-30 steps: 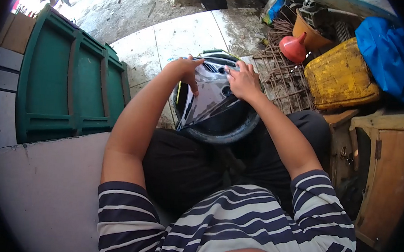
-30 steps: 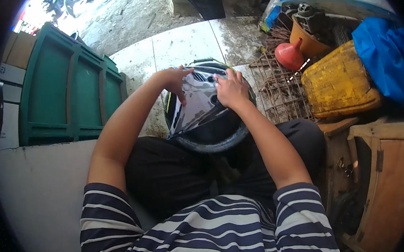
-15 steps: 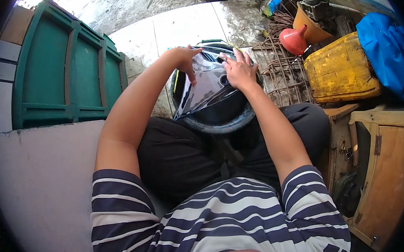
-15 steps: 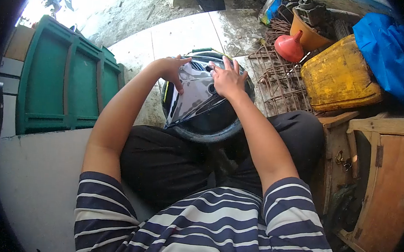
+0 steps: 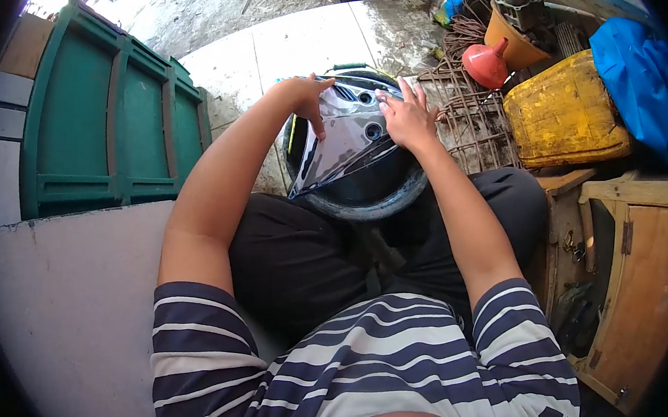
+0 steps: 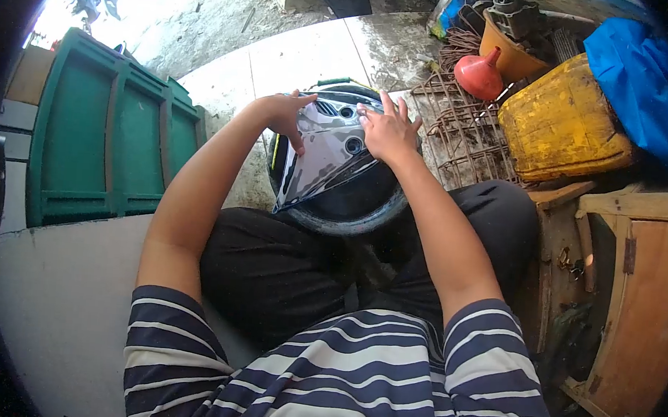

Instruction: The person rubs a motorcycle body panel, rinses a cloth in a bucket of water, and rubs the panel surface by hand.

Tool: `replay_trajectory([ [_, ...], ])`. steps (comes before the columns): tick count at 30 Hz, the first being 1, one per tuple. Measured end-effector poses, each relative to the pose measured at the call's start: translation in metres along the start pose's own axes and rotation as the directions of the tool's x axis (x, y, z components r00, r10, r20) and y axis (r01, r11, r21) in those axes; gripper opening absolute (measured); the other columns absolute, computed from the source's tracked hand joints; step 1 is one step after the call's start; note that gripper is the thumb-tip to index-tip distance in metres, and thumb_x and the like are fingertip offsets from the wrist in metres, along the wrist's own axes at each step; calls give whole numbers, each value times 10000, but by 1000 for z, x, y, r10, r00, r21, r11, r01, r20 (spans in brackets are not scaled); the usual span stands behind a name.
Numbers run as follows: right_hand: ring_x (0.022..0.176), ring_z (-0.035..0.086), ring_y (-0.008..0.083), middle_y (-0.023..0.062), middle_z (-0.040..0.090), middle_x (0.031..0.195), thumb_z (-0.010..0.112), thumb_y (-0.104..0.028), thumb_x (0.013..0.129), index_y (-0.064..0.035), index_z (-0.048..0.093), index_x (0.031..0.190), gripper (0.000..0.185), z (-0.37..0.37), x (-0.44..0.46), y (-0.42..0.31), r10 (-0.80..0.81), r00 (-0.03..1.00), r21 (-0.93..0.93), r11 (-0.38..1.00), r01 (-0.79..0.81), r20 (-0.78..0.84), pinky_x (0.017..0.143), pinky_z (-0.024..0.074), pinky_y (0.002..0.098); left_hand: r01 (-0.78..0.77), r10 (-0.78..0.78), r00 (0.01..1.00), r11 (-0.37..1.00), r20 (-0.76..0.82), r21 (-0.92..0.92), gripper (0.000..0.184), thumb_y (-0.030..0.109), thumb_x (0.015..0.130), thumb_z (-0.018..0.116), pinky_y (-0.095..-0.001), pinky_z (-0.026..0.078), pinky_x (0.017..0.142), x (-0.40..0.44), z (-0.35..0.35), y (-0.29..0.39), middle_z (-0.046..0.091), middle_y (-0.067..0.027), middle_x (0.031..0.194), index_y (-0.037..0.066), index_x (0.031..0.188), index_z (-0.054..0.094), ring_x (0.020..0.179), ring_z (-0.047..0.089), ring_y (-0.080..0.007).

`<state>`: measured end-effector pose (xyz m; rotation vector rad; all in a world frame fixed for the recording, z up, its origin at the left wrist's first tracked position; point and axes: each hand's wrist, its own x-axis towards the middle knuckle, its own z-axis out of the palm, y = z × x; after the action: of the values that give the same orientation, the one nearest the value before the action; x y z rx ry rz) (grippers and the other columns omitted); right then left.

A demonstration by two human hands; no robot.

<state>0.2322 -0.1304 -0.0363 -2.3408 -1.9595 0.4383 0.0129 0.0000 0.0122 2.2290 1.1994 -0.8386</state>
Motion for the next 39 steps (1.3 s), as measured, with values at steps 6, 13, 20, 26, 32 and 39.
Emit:
replay_trajectory([
  [6,1550,248,361,65,325,1671,486,-429,1066,-380,614,1444,402,0,-24,1,31,999,14,999,-31,-12,1165,211,758,-9,9,1000,1000,-14,1,1499,534,495,1009,-499,355,1227,1,1,-3,160,-225,1720,284,1685,131,1531,330,-419],
  [13,1554,233,373,71,337,1665,511,-389,1062,-342,625,1438,396,-3,-11,-13,-3,998,-40,999,0,-65,1159,236,741,-2,2,1000,1000,-17,2,1502,528,478,1015,-540,371,1209,3,2,-2,147,-198,1730,318,1682,143,1528,324,-442],
  [20,1546,237,357,74,378,1638,522,-385,1058,-338,633,1430,391,20,-24,-8,50,988,30,999,-46,-145,1143,242,746,-25,24,999,999,-28,-30,1485,526,483,1013,-549,381,1198,8,6,-9,166,-196,1727,327,1680,157,1533,315,-438],
  [26,1529,270,336,58,393,1636,521,-399,1050,-371,629,1435,401,16,-12,-8,36,989,7,999,-35,-141,1151,229,701,-13,13,1000,1000,-9,-12,1488,515,499,1013,-504,372,1214,2,1,-4,144,-209,1728,311,1682,134,1521,347,-423],
  [32,1535,270,367,78,404,1619,515,-397,1055,-348,616,1445,405,18,-31,-11,47,988,40,998,-42,-144,1133,242,754,-17,16,1000,999,-14,-28,1483,503,495,1013,-504,358,1223,2,2,-6,148,-208,1728,309,1682,145,1528,334,-426],
  [39,1528,271,359,64,397,1626,507,-387,1063,-342,616,1448,403,17,-22,-13,60,991,66,996,-52,-121,1129,235,760,-15,13,998,999,-57,-32,1472,533,468,1015,-561,394,1189,9,7,-11,175,-171,1730,345,1672,189,1511,357,-441],
])
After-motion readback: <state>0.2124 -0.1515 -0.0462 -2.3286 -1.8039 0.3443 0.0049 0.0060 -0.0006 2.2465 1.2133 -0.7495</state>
